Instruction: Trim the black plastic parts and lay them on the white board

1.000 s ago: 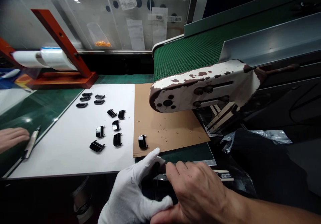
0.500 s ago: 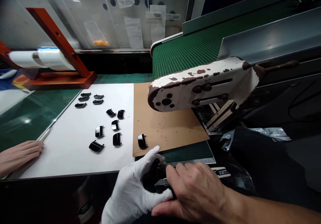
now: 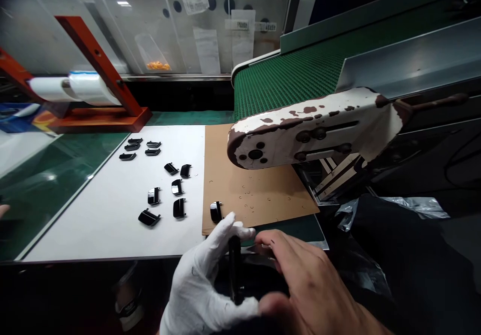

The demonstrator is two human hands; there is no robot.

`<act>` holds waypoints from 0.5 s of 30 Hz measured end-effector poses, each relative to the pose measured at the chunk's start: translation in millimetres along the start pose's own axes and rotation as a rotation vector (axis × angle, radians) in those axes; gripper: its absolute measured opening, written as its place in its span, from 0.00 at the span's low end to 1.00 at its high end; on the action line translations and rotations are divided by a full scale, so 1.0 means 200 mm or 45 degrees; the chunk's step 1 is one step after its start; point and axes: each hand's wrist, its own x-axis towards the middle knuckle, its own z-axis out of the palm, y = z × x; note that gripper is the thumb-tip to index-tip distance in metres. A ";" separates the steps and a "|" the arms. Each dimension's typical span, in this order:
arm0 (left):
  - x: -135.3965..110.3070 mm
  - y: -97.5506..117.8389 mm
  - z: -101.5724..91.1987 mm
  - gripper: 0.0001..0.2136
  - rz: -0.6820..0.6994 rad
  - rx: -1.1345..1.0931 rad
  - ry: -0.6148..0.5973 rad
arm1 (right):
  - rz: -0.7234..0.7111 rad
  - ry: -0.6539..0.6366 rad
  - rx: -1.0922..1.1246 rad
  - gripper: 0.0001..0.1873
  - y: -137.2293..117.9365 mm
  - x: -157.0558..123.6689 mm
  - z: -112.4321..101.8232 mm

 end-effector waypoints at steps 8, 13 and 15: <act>-0.01 0.00 -0.01 0.43 -0.005 0.010 -0.012 | 0.131 0.028 0.083 0.22 0.07 -0.04 0.00; -0.01 0.00 -0.01 0.41 -0.020 -0.001 -0.033 | 0.288 0.088 0.063 0.25 0.09 -0.04 0.02; -0.01 -0.01 -0.01 0.41 -0.028 -0.005 -0.041 | 0.319 0.121 0.111 0.15 0.09 -0.06 0.03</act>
